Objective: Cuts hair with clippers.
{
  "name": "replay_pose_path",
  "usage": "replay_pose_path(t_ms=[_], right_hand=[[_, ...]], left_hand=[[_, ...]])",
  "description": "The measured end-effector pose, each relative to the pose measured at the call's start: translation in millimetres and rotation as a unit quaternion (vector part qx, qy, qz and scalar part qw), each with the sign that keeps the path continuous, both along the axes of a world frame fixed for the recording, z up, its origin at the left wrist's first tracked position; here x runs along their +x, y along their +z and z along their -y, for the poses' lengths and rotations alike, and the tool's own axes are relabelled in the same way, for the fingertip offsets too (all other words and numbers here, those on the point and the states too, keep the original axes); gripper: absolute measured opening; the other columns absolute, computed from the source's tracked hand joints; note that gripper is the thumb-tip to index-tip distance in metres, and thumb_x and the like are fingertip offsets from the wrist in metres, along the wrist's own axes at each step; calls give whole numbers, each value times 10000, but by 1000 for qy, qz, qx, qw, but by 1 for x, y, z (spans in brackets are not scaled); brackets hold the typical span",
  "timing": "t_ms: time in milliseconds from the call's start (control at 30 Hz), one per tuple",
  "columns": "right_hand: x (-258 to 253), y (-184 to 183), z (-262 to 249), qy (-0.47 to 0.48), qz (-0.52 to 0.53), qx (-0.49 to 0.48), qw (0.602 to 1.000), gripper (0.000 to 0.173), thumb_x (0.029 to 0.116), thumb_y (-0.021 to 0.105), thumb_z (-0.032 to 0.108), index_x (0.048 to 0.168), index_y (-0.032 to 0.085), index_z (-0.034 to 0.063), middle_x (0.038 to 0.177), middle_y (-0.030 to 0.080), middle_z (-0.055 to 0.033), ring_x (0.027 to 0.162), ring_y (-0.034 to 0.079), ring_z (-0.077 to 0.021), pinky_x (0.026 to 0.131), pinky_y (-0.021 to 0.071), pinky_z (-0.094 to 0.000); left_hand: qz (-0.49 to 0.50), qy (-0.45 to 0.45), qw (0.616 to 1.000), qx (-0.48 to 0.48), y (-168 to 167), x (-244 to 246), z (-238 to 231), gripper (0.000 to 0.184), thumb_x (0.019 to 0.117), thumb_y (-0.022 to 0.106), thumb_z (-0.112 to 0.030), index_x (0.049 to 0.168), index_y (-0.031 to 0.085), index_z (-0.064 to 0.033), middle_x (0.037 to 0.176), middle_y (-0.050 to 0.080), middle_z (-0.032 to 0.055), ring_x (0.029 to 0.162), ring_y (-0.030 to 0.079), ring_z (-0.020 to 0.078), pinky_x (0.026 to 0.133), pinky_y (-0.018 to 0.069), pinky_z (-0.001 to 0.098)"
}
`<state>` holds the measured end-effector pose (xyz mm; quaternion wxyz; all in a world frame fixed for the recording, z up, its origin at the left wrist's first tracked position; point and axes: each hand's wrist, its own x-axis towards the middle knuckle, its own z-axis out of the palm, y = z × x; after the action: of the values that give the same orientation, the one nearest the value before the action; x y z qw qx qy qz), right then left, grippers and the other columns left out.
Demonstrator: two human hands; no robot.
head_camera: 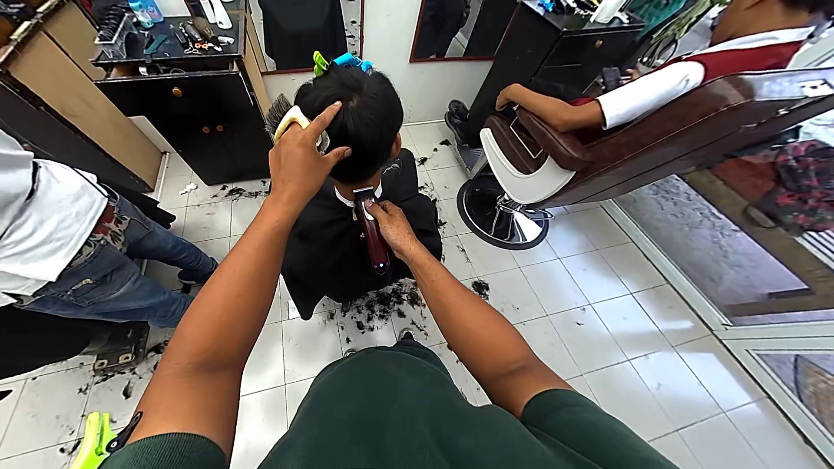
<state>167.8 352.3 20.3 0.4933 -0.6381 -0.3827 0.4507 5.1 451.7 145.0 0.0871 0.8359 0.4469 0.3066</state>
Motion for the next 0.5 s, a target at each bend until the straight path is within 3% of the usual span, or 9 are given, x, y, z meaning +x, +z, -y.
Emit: replay_pose_path(t_ms=[233, 500], right_hand=[[-5, 2, 1, -5, 28, -7, 1000, 470, 1052, 566, 410, 1213, 601, -30, 1053, 671, -192, 945, 674, -268, 878, 556, -475], [-10, 3, 0, -14, 17, 0, 1000, 462, 1048, 581, 396, 1213, 594, -36, 1029, 674, -189, 922, 676, -257, 854, 563, -457]], left_hand=[[-1, -1, 1000, 0, 1, 0, 1, 649, 924, 742, -461, 1523, 511, -364, 1156, 678, 242, 1062, 653, 426, 880, 491, 625], [4, -4, 1000, -5, 2, 0, 3, 643, 928, 741, -454, 1522, 512, -364, 1161, 680, 243, 1065, 653, 434, 889, 490, 632]])
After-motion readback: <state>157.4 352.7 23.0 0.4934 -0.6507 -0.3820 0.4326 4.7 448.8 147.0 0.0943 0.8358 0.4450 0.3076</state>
